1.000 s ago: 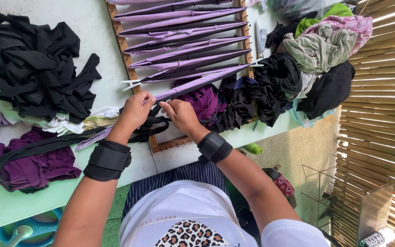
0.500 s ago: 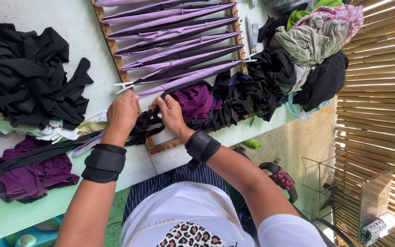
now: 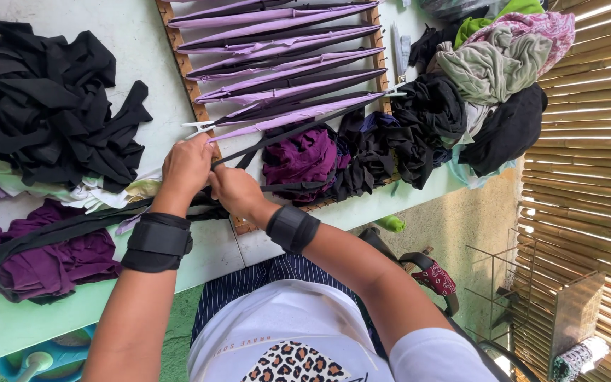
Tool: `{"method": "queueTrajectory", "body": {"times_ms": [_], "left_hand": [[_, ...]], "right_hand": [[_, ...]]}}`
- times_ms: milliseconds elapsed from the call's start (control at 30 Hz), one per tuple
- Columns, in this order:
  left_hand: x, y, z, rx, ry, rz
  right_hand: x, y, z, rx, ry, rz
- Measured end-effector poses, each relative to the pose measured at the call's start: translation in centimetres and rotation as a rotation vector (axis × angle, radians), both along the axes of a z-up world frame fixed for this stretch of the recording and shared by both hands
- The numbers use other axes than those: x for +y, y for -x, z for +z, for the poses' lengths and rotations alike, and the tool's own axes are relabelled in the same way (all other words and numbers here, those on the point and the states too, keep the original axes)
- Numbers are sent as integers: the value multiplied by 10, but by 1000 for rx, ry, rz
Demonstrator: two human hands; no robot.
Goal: The person prepares fabric strips for weaving by straightening and clipping them to a rack, then cutting them to size with scissors.
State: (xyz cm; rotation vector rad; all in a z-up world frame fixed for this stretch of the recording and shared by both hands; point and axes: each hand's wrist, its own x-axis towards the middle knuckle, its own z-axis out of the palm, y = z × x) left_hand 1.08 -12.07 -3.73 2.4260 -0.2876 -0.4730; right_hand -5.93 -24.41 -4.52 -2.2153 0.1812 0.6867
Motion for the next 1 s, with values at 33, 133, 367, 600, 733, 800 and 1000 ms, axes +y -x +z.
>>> {"method": "queueTrajectory", "body": {"times_ms": [33,133,367,600,733,800,1000], "left_hand": [[2,-4,-1,1,-1,1],[7,-12,-4,253,69,16],[12,-22,-2,231,-36,-153],[31,-12,-86,321,94,-148],[26,-7,-87,398,175,-1],[26,-5,-80,394,181,13],[27,-2,-86,325,187,-3]], "right_hand": [[5,-5,0,1,-1,1],[18,-14,-15,-33,237,237],[23,-18,-45,-223,333,430],[23,-14,-28,-190,352,381],[13,-13,-21,-253,294,335],[7,-14,-1,-228,192,293],[-29,-33,46,-696,268,207]]}}
